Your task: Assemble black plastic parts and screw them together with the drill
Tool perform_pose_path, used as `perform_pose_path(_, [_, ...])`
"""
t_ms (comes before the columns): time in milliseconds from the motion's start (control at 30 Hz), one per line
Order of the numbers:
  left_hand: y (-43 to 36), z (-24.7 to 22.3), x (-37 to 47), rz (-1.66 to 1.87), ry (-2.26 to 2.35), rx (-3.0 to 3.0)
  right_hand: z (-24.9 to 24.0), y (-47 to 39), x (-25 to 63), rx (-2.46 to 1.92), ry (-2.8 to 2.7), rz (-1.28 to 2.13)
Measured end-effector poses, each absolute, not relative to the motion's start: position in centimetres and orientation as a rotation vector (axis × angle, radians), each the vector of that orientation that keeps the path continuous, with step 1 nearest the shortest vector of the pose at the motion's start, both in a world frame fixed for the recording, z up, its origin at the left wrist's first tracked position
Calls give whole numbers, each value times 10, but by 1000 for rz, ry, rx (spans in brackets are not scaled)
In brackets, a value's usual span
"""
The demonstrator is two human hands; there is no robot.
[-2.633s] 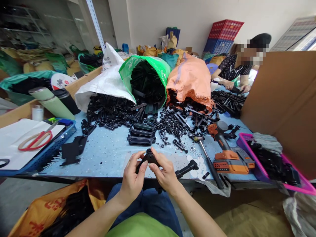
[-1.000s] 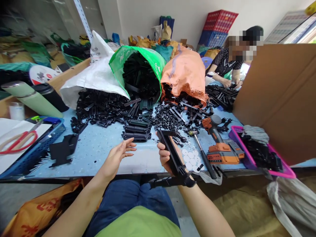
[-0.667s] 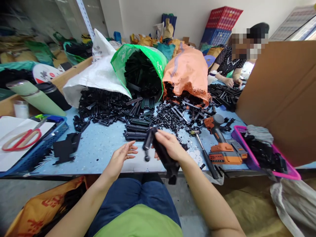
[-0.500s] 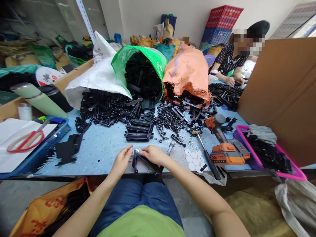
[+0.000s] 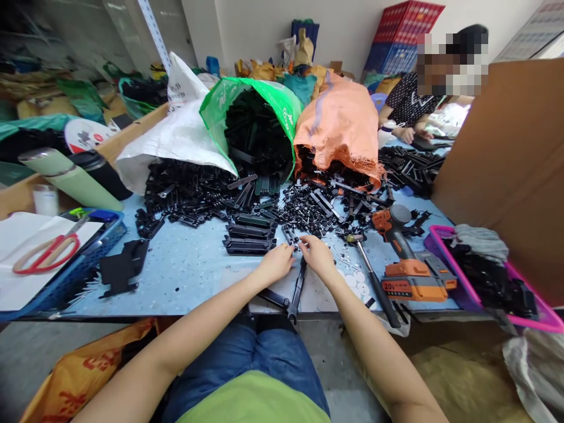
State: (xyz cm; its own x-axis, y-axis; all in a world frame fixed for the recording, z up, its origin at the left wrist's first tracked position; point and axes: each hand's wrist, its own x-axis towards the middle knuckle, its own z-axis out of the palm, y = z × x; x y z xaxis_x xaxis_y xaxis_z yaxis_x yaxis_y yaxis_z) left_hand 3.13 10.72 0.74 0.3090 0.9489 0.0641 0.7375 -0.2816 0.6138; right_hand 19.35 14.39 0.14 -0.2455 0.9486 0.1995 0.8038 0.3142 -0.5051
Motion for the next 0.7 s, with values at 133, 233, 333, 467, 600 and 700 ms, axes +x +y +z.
perform_pose_path(133, [132,13,50,640,1499,2022,6,143,198,-1517,-2058,457])
perform_pose_path(233, [117,22,15,753,1524,1927,12,133,209,-1439,-2039,534])
perform_pose_path(333, [82,25,-40,930,1514,1466,16,118,209,-1376,-2049,634])
perform_pose_path(467, [40,15,-85,999,1362,793,19,101,192,-1316,-2050,795])
perform_pose_path(600, [28,2,-84,1017,1353,741,23,90,175,-1273,-2068,888])
perform_pose_path(700, [30,-1,-78,1060,1436,861,28,82,167,-1250,-2098,920])
